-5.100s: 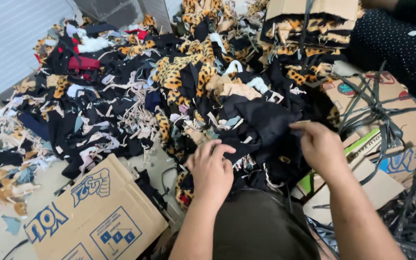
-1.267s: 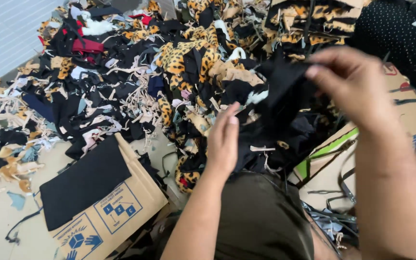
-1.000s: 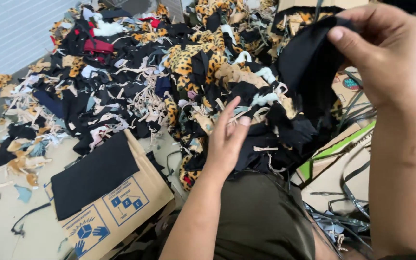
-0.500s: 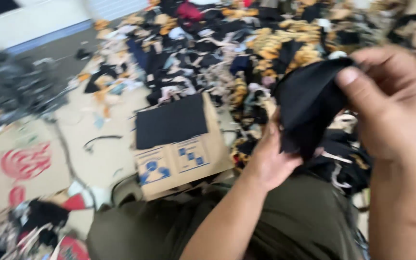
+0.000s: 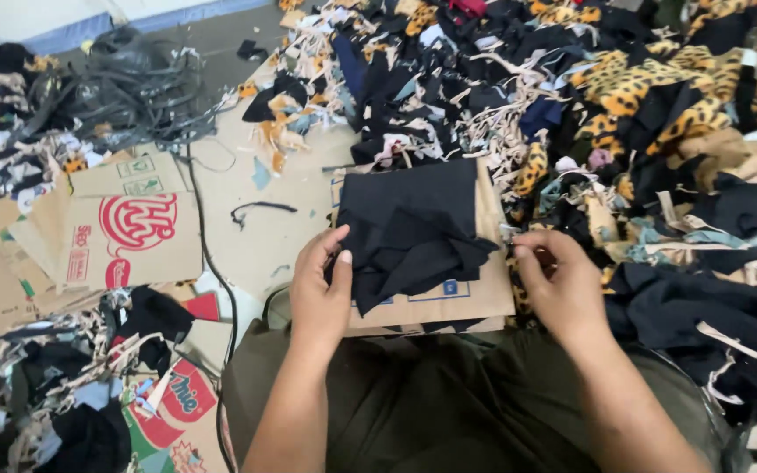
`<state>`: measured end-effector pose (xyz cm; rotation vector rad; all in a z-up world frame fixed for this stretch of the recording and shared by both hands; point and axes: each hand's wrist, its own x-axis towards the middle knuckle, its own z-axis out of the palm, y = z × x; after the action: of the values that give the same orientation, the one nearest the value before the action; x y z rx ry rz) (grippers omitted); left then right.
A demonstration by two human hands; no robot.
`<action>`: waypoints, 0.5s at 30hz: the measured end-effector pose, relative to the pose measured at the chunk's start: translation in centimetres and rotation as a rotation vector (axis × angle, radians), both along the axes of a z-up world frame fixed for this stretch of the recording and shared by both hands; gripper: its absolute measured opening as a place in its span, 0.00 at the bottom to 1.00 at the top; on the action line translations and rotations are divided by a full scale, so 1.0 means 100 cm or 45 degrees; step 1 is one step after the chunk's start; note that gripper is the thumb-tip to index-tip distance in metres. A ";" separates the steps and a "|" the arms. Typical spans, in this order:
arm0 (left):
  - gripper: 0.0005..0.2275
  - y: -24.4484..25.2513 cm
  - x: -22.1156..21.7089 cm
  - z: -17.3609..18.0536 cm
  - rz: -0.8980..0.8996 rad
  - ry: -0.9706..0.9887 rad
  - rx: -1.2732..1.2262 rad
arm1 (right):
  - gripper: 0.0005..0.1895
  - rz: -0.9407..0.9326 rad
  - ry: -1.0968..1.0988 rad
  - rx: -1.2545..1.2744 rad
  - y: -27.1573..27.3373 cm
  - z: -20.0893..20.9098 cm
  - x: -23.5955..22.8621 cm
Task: Sorting and stacking fabric scraps onto cardboard pieces on the floor
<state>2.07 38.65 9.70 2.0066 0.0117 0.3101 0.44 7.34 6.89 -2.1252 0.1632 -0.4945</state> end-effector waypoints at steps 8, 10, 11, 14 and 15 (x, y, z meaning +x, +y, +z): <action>0.14 -0.027 -0.033 -0.005 0.062 -0.357 0.496 | 0.13 0.136 -0.154 -0.385 0.030 0.027 -0.004; 0.18 -0.035 -0.039 -0.004 0.005 -0.351 0.646 | 0.17 0.135 -0.172 -0.600 0.033 0.026 -0.001; 0.12 -0.038 -0.040 -0.003 0.019 -0.388 0.699 | 0.11 0.224 -0.214 -0.568 0.033 0.029 -0.001; 0.05 -0.037 -0.030 0.012 -0.018 -0.396 0.607 | 0.03 0.350 -0.170 -0.124 0.040 0.057 -0.003; 0.05 -0.035 -0.028 0.018 -0.073 -0.352 0.465 | 0.05 0.386 -0.065 0.292 0.044 0.069 -0.007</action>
<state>-0.71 35.17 11.49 2.3010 -0.2951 0.5842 -0.28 11.70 13.83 -1.8687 -0.1254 -0.3329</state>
